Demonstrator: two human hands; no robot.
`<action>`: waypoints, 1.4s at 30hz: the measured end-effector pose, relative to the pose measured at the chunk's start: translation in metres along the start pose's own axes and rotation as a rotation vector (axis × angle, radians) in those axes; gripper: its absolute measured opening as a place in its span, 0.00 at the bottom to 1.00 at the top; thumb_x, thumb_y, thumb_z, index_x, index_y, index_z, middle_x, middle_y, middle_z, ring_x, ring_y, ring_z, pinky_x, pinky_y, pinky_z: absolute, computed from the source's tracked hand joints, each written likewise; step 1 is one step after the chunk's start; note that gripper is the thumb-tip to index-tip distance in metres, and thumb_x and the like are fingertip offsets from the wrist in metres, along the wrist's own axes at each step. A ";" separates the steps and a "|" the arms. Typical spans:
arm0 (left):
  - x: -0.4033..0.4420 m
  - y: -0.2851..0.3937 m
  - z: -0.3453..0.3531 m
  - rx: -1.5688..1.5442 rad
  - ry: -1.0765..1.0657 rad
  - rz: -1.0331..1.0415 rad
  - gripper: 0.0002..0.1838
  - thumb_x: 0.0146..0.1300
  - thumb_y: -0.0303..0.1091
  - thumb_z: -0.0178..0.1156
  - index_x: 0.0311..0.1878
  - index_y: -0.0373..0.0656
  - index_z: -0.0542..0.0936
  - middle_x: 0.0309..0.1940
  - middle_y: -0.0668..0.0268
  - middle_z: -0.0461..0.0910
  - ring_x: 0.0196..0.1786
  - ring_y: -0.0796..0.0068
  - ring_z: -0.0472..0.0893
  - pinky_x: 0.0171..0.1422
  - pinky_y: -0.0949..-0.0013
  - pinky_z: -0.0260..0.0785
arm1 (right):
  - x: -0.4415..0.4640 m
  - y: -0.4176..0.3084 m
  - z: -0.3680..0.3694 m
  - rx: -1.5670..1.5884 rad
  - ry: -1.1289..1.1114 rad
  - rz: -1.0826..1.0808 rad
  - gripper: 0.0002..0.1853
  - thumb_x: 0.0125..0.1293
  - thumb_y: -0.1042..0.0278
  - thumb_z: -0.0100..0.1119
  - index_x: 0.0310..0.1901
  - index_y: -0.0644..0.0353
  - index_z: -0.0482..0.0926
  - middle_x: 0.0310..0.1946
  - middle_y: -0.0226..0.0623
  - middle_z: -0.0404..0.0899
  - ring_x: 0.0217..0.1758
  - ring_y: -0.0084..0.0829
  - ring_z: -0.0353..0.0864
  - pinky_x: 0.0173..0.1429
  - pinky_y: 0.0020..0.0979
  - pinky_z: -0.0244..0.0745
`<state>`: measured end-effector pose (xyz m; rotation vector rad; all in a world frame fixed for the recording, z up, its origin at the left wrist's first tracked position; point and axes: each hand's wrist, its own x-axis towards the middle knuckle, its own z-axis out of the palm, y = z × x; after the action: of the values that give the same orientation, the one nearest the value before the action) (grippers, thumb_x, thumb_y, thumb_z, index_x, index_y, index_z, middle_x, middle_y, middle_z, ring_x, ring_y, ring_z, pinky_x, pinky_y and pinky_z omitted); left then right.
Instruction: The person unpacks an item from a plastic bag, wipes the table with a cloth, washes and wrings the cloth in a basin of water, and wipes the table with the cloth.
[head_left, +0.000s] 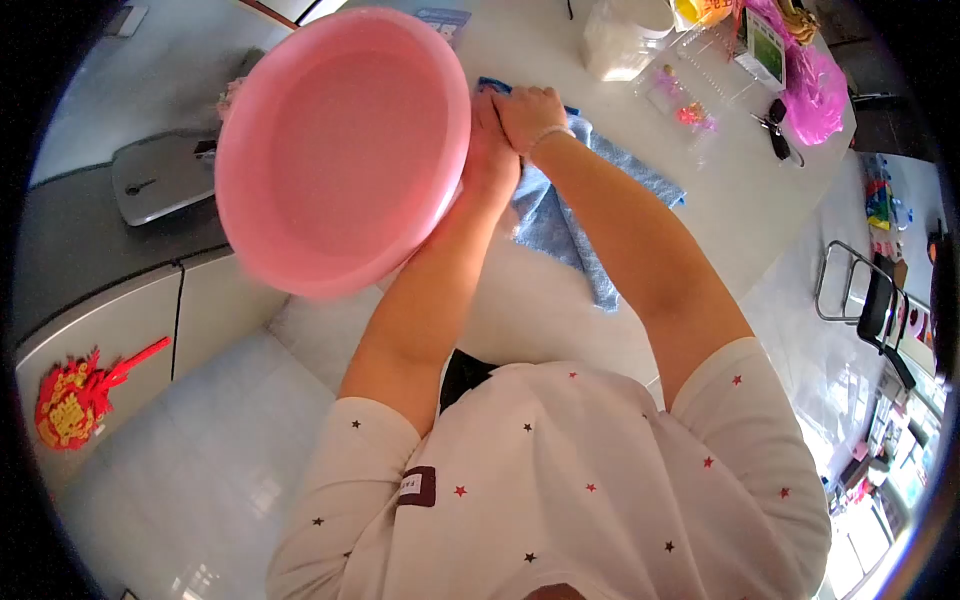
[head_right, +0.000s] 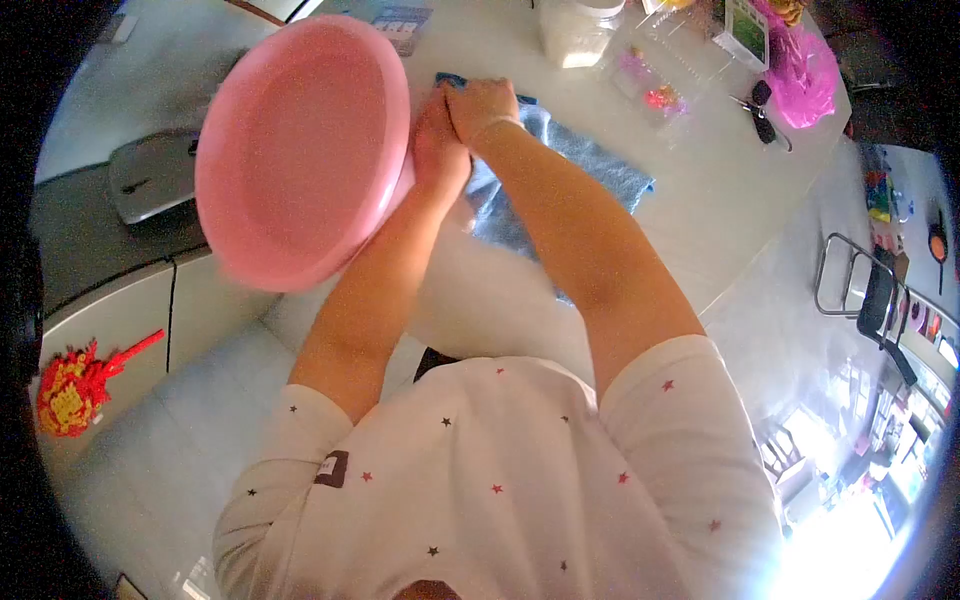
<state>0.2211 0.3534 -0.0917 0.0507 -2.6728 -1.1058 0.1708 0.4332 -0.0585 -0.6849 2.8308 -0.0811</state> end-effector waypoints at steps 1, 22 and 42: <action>-0.017 0.006 -0.002 0.033 0.069 0.025 0.27 0.60 0.31 0.55 0.61 0.32 0.62 0.56 0.46 0.70 0.57 0.47 0.72 0.62 0.55 0.63 | -0.005 0.002 0.006 0.133 0.060 -0.023 0.17 0.66 0.63 0.48 0.54 0.55 0.75 0.42 0.39 0.81 0.51 0.40 0.79 0.52 0.42 0.69; -0.144 0.066 -0.057 -0.216 -0.159 0.107 0.20 0.49 0.27 0.64 0.48 0.41 0.75 0.43 0.58 0.76 0.45 0.59 0.76 0.50 0.62 0.69 | -0.225 0.101 0.005 0.696 0.418 0.424 0.27 0.55 0.67 0.56 0.59 0.59 0.69 0.56 0.45 0.70 0.62 0.44 0.66 0.65 0.44 0.59; -0.151 0.012 -0.070 -0.036 -0.298 0.187 0.19 0.56 0.28 0.60 0.52 0.40 0.73 0.59 0.47 0.69 0.60 0.49 0.70 0.62 0.55 0.63 | -0.062 0.056 0.030 0.109 0.282 -0.117 0.37 0.52 0.38 0.59 0.66 0.29 0.62 0.72 0.38 0.50 0.76 0.43 0.45 0.73 0.57 0.41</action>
<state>0.3846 0.3319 -0.0677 -0.3929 -2.8376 -1.1806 0.2065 0.5113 -0.0805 -0.8759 3.0185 -0.3769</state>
